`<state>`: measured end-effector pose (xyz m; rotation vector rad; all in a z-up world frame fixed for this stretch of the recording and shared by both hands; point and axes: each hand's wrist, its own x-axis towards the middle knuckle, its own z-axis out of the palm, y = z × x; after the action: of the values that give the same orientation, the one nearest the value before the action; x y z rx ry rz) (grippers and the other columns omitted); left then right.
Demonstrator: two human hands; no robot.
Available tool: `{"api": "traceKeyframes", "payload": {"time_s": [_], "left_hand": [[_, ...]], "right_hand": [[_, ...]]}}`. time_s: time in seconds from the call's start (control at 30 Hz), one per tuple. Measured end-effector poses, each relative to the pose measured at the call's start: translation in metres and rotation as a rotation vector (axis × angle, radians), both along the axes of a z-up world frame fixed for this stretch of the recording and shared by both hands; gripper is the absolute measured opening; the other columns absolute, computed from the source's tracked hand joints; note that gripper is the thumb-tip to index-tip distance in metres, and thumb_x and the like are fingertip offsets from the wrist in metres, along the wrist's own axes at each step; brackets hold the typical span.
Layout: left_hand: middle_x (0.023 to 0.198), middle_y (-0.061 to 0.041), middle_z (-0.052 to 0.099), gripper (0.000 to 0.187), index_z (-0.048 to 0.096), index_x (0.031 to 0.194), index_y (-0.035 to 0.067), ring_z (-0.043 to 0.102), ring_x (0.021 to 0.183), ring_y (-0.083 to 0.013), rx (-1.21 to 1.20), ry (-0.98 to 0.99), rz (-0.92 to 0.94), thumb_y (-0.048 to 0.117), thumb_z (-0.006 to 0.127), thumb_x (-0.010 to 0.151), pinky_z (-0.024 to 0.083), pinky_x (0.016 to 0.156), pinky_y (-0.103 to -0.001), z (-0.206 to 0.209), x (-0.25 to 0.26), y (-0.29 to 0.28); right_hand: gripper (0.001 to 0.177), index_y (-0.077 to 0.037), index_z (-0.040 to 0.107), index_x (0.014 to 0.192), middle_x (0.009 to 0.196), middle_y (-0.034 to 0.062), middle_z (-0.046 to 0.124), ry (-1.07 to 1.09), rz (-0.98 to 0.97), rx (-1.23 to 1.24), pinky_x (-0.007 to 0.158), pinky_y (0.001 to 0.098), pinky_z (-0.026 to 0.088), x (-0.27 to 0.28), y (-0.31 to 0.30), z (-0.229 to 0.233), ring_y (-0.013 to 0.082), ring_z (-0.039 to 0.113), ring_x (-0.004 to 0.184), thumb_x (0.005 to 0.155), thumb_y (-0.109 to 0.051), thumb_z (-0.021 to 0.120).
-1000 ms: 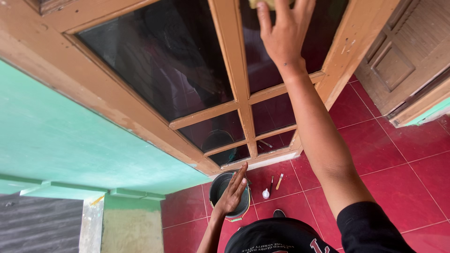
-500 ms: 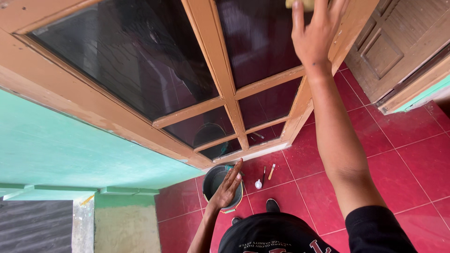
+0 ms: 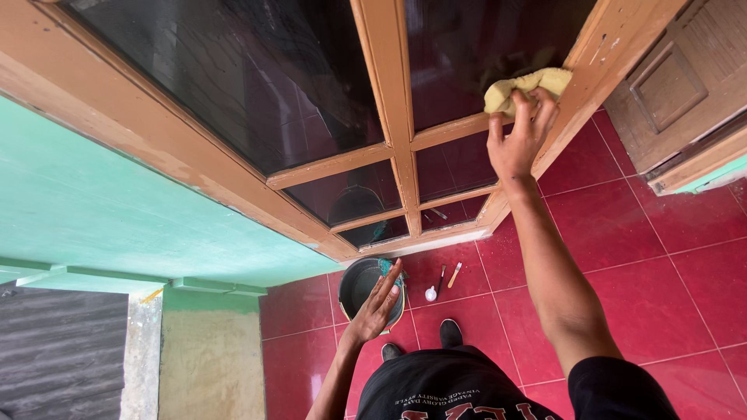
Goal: The person wipes the glass panes and wooden frame of a door using a sponge.
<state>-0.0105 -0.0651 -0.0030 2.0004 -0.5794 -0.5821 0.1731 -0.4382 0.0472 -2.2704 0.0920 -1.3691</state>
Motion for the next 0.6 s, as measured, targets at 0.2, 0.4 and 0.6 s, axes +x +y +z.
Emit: {"api": "traceKeyframes", "payload": {"time_s": [0.2,0.4,0.6], "left_hand": [[0.173,-0.005,0.018,0.068,0.016,0.164,0.015,0.014,0.160,-0.0223,-0.009,0.000,0.010,0.051,0.020,0.107,0.009,0.129,-0.040,-0.001,0.000,0.003],[0.173,-0.005,0.020,0.067,0.017,0.164,0.015,0.014,0.160,-0.0224,-0.019,-0.013,0.012,0.052,0.020,0.107,0.010,0.129,-0.040,-0.003,0.000,0.007],[0.172,-0.005,0.021,0.066,0.017,0.164,0.017,0.015,0.159,-0.0226,-0.013,0.003,0.036,0.050,0.021,0.107,0.010,0.129,-0.040,0.000,0.002,0.009]], "right_hand": [[0.041,-0.008,0.063,0.126,0.134,0.0150,0.043,-0.060,0.038,-0.057,0.103,0.0533,0.048,0.017,0.073,-0.013,0.0340,0.043,0.130,0.093,-0.016,0.085],[0.041,-0.008,0.065,0.131,0.136,0.0160,0.042,-0.017,0.186,-0.052,0.108,0.0524,0.044,0.019,0.096,0.002,0.0365,0.042,0.132,0.095,-0.016,0.082],[0.040,-0.009,0.062,0.143,0.152,0.0164,0.040,-0.210,0.152,-0.056,0.119,0.0543,0.039,0.046,0.073,0.118,0.0392,0.039,0.142,0.107,-0.016,0.078]]}}
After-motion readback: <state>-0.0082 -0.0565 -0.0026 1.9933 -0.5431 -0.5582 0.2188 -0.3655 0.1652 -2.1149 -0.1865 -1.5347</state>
